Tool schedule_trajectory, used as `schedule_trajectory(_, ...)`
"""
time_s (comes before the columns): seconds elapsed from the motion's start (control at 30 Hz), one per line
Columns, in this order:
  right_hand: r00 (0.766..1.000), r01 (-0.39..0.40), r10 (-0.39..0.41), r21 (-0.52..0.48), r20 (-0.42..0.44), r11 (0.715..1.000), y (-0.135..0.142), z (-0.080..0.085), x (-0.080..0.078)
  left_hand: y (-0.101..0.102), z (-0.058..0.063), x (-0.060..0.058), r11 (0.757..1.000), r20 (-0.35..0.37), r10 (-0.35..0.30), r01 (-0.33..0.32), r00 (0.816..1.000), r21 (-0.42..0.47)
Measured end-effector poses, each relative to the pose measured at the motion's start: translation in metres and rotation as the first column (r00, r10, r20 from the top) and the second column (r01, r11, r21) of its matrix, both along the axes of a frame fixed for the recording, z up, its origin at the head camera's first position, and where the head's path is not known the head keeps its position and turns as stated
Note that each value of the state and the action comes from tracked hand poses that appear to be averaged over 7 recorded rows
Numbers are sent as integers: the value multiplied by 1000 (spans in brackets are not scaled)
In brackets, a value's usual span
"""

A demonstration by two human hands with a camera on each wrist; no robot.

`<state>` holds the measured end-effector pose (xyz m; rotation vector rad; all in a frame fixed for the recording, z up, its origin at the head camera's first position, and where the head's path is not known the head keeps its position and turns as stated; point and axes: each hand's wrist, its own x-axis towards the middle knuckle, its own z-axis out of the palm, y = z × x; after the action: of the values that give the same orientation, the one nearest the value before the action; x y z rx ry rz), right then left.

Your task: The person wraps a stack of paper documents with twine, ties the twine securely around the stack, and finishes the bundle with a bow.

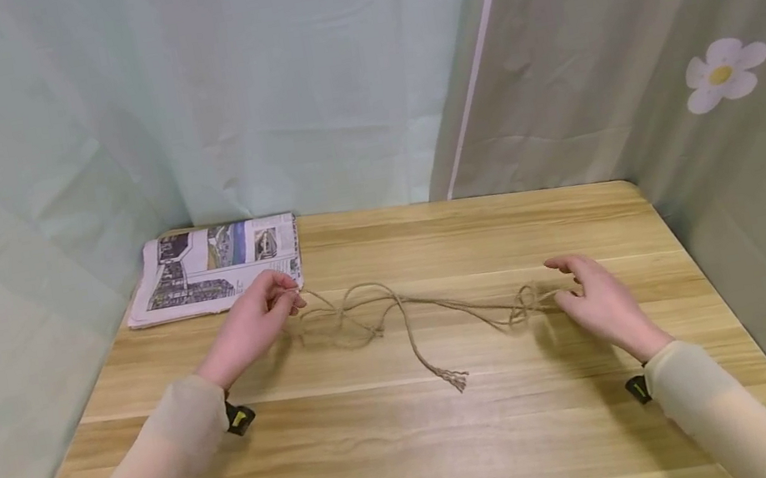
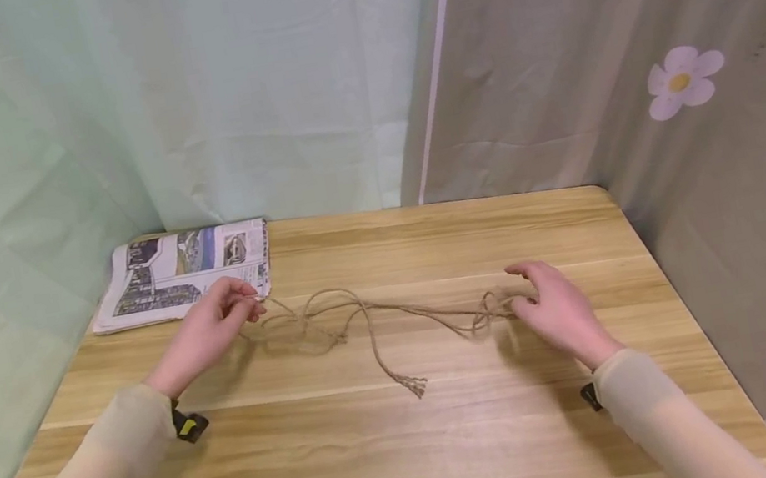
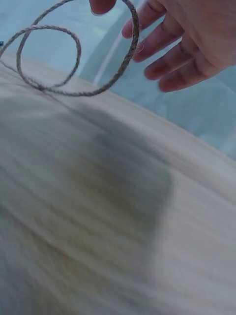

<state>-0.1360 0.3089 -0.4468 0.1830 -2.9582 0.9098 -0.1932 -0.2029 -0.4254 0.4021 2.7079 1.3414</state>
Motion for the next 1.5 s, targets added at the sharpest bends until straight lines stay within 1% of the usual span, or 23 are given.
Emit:
schedule_trajectory(0.1, 996, -67, 70, 63, -52, 996, -7, 2, -2, 2, 5, -1, 994, 40, 15, -19, 999, 109)
schedule_trajectory(0.17, 989, -119, 128, 106, -77, 987, -13, 3, -3, 2, 8, -2, 987, 60, 27, -36, 998, 156)
schedule_trajectory(0.23, 979, -171, 184, 148, -83, 974, -21, 2, -1, 1, 8, -3, 983, 81, 25, -40, 996, 178)
schedule_trajectory(0.27, 974, -195, 210, 162, -82, 967, -25, 1, -1, 1, 7, -3, 984, 97, 24, -40, 995, 171)
schedule_trajectory(0.37, 964, -236, 254, 188, -82, 953, -41, -1, 1, 3, 1, -2, 989, 133, -11, -8, 991, 147)
schedule_trajectory(0.4, 962, -240, 259, 187, -86, 952, -48, 0, 1, 4, -1, -1, 994, 124, -24, 10, 992, 111)
schedule_trajectory(0.47, 956, -256, 277, 182, -101, 949, -61, 1, -1, 5, -5, 1, 1000, 75, -22, 23, 997, -9)
schedule_trajectory(0.53, 948, -272, 296, 184, -118, 944, -72, 2, -4, 8, -8, 2, 990, -13, -25, 23, 1000, -142)
schedule_trajectory(0.6, 937, -296, 325, 196, -132, 935, -81, 1, -7, 11, -9, 4, 961, -98, -49, 20, 994, -277)
schedule_trajectory(0.63, 932, -308, 338, 202, -131, 930, -83, 1, -8, 13, -10, 4, 945, -121, -71, 27, 990, -327)
schedule_trajectory(0.67, 931, -317, 345, 203, -122, 927, -86, -1, -8, 15, -12, 7, 931, -132, -105, 51, 986, -362)
schedule_trajectory(0.77, 932, -329, 352, 205, -89, 922, -92, -4, -9, 23, -18, 12, 883, -154, -228, 138, 961, -448)
schedule_trajectory(0.8, 932, -333, 354, 204, -77, 921, -94, -4, -10, 25, -20, 12, 868, -163, -258, 155, 952, -471)
schedule_trajectory(0.87, 928, -348, 367, 215, -56, 912, -100, -5, -13, 28, -25, 11, 850, -189, -284, 155, 940, -503)
schedule_trajectory(0.9, 922, -364, 383, 223, -47, 904, -104, -6, -14, 28, -28, 9, 844, -206, -283, 142, 937, -517)
schedule_trajectory(1.0, 892, -434, 452, 239, -20, 868, -117, -9, -19, 23, -35, 4, 831, -231, -243, 79, 942, -551)
schedule_trajectory(1.1, 863, -495, 503, 254, 40, 831, -126, -12, -21, 15, -39, -1, 821, -238, -195, 26, 951, -571)
schedule_trajectory(1.13, 859, -506, 508, 258, 63, 823, -128, -13, -21, 12, -39, -1, 825, -229, -173, 14, 958, -565)
schedule_trajectory(1.17, 858, -509, 507, 270, 82, 817, -130, -15, -21, 10, -38, -1, 836, -216, -149, 7, 965, -549)
schedule_trajectory(1.23, 859, -509, 499, 289, 111, 811, -130, -17, -21, 5, -35, -1, 866, -184, -96, -9, 978, -499)
schedule_trajectory(1.33, 865, -498, 490, 319, 111, 806, -129, -19, -21, -2, -23, 1, 906, -147, -22, -42, 989, -420)
schedule_trajectory(1.4, 865, -496, 492, 334, 102, 802, -127, -19, -21, -11, -16, 3, 917, -145, 15, -71, 989, -393)
schedule_trajectory(1.5, 864, -494, 495, 347, 93, 797, -124, -19, -20, -30, -5, 6, 911, -150, 63, -119, 987, -395)
